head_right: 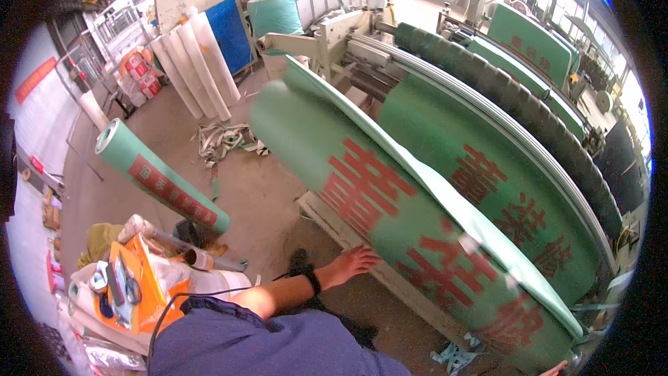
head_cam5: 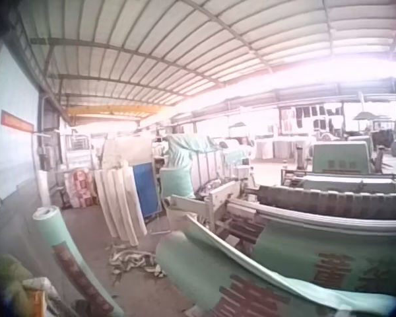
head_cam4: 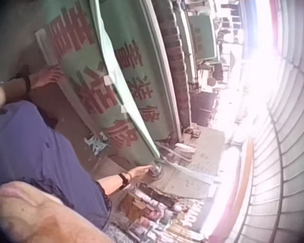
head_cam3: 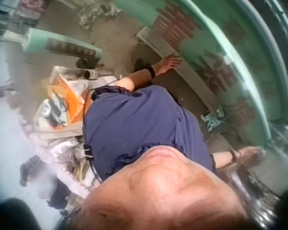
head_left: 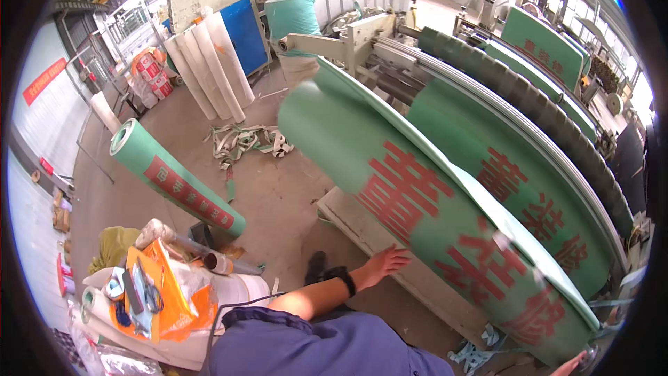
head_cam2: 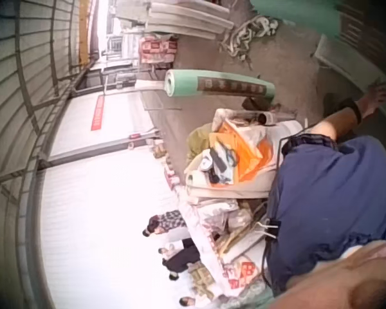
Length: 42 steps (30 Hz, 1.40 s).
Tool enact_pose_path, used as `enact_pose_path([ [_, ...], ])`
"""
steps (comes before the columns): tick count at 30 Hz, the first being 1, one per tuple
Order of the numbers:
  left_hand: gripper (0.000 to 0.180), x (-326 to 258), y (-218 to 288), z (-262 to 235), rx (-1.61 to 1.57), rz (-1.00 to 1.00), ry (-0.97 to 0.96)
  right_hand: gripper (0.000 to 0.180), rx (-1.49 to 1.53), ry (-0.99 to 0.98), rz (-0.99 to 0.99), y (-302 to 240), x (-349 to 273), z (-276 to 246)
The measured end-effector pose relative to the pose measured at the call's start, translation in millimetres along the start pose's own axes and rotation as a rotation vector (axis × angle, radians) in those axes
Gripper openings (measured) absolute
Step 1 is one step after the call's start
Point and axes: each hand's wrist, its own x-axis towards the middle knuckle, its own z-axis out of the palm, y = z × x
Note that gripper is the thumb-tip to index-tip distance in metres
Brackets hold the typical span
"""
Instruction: Operate an industrial machine to roll and label sheets of material.
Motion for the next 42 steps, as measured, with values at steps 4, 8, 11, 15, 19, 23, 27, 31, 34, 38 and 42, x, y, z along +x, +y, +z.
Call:
enact_pose_path([
  [4, 0.045, 68.6, 75.4, -17.2, -0.370, 0.006, -0.292, 0.050, 0.624, 0.087, -0.269, -191.3, -121.2, -38.4],
  [8, 0.047, 103.8, 197.2, -118.6, -0.575, 0.235, -0.304, 0.085, 0.883, -0.302, -0.396, -457.9, -290.2, -114.0],
  [11, 0.049, 102.3, 315.8, -242.7, -0.641, 0.414, -0.183, 0.133, 0.728, -0.389, -0.653, -656.3, -381.8, -207.8],
  [15, 0.052, 75.5, 461.5, -452.7, -0.700, 0.673, 0.083, 0.137, 0.945, -0.448, -0.927, -897.2, -466.2, -283.1],
  [19, 0.056, 61.9, 525.7, -578.4, -0.681, 0.730, 0.265, 0.121, 1.111, -0.304, -1.174, -1021.4, -552.0, -297.4],
  [23, 0.059, 40.3, 494.9, -620.6, -0.655, 0.629, 0.342, 0.097, 1.394, -0.519, -1.447, -1096.6, -600.6, -302.3],
  [27, 0.063, 1.7, 386.7, -613.0, -0.646, 0.405, 0.373, 0.089, 1.504, -0.431, -1.672, -1055.1, -651.2, -286.2],
  [31, 0.067, -54.2, 248.9, -568.7, -0.620, 0.029, 0.359, 0.087, 1.351, -0.533, -1.780, -888.6, -623.4, -251.2],
  [34, 0.070, -81.3, 165.3, -507.6, -0.579, -0.280, 0.275, 0.086, 1.327, -0.435, -1.582, -784.1, -557.1, -243.1],
  [38, 0.074, -82.0, 80.0, -410.1, -0.621, -0.692, 0.140, 0.102, 1.305, -0.480, -1.176, -648.5, -479.4, -224.0],
  [42, 0.076, -68.3, 50.4, -328.7, -0.537, -0.986, 0.153, 0.100, 1.193, -0.497, -0.882, -478.0, -423.3, -219.2],
])
